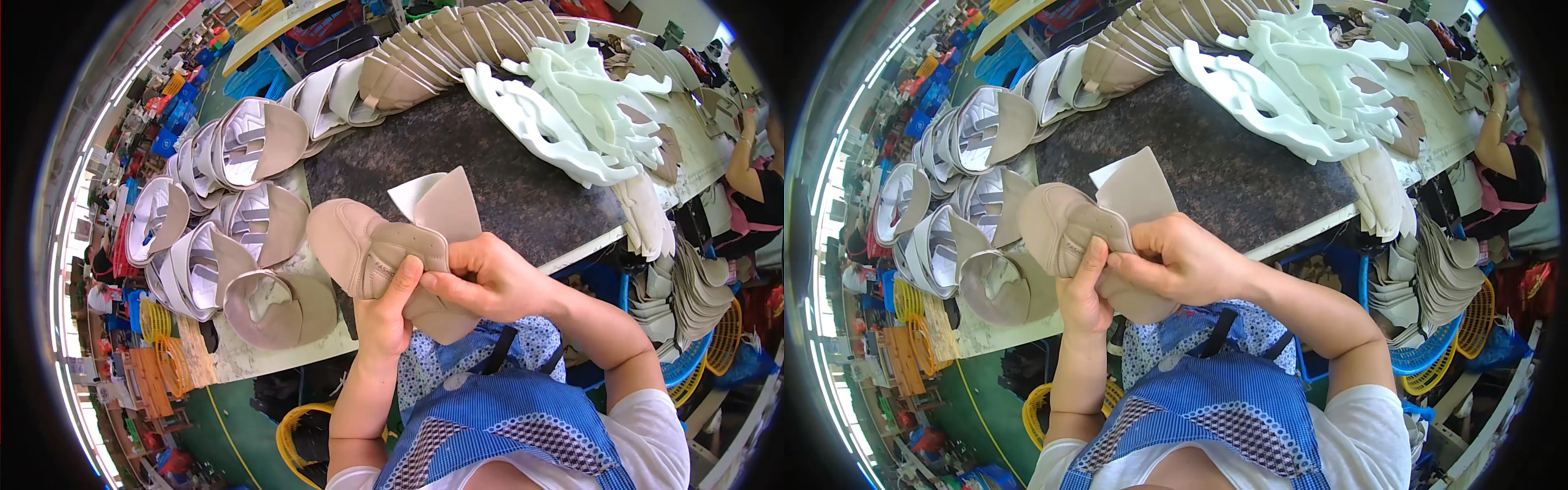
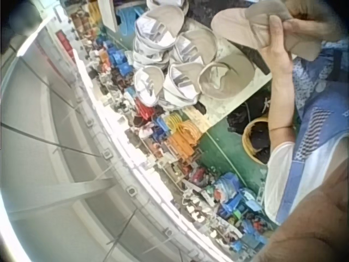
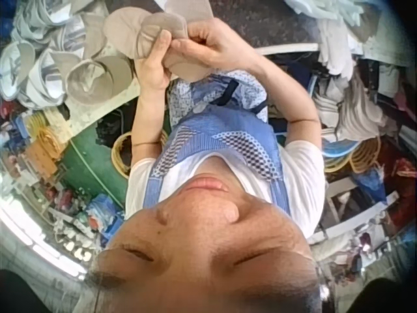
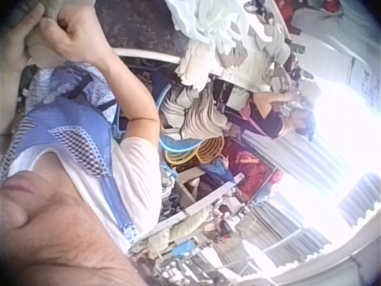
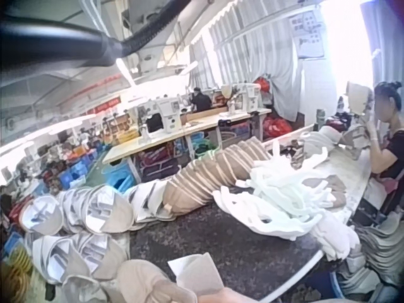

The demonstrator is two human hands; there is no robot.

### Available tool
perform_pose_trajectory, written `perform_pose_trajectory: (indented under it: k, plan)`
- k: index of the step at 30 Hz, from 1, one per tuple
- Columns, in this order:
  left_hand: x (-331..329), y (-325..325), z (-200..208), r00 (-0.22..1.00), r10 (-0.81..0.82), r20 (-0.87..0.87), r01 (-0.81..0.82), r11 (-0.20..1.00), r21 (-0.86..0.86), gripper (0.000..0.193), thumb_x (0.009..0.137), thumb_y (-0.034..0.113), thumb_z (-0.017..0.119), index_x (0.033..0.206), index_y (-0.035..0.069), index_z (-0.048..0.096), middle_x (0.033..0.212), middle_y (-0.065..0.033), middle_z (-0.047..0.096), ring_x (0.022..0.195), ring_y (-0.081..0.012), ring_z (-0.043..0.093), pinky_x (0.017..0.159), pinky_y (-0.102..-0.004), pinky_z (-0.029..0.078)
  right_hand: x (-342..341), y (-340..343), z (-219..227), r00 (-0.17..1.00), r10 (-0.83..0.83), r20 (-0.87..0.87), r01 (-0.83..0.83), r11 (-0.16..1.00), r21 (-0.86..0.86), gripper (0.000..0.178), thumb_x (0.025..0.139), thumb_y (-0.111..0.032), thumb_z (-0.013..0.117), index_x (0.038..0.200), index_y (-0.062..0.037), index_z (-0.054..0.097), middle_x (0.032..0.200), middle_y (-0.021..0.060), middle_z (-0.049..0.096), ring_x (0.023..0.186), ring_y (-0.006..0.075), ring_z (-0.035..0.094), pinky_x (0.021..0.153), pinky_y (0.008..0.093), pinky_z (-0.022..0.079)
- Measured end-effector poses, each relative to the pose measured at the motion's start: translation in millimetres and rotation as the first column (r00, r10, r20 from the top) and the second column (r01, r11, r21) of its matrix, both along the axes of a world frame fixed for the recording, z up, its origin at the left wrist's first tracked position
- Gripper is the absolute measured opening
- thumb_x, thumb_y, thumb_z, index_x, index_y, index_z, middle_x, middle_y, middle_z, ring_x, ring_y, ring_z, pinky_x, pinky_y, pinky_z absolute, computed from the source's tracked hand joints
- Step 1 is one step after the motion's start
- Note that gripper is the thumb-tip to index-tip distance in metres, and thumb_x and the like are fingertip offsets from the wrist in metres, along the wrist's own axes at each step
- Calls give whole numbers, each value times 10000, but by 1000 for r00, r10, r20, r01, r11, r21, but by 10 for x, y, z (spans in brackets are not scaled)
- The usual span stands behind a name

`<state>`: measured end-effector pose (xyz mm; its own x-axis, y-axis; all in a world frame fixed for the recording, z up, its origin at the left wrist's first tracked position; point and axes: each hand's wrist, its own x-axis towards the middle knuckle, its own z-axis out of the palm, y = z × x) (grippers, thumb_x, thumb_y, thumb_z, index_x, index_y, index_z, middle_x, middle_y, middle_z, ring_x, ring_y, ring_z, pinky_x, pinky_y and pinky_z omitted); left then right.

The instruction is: The person turns shoe upper pieces by hand and inserts white foam padding into them.

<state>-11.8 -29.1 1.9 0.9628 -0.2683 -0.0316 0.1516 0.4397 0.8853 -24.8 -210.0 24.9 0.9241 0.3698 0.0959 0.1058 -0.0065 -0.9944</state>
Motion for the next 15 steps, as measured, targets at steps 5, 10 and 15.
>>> perform_pose_trajectory:
  k: [5, 10, 15]
  plan:
    - [18, 0, -33, 997, 46, 57, -48, 998, 34, 362, 953, 134, 682, 1278, 18, 574, 1185, -76, 651, 1075, -167, 619, 934, -314, 492, 7, -48, -5, 989, -29, 148, 51, 988, -147, 227, 938, -181, 643, 852, 29, 653, 629, 139, 578, 560, 190, 570, 536, 343, 455]
    - [-50, 9, -154, 937, 48, 345, -170, 928, 333, 477, 968, 177, 662, 1378, -14, 510, 1325, -134, 594, 1222, -212, 566, 1040, -351, 443, -10, -39, -74, 925, -133, 355, 200, 967, -159, 181, 937, -153, 621, 896, 20, 652, 647, 155, 596, 569, 283, 616, 534, 363, 463]
    - [43, 369, -432, 925, -334, 183, 293, 931, 217, 853, 900, 292, 724, 1519, -72, 265, 1525, -198, 396, 1418, -290, 389, 1163, -411, 316, -183, -106, -350, 988, -149, 33, 148, 988, 43, 190, 986, -163, 604, 996, 26, 621, 668, 35, 562, 590, 102, 518, 535, 301, 426]
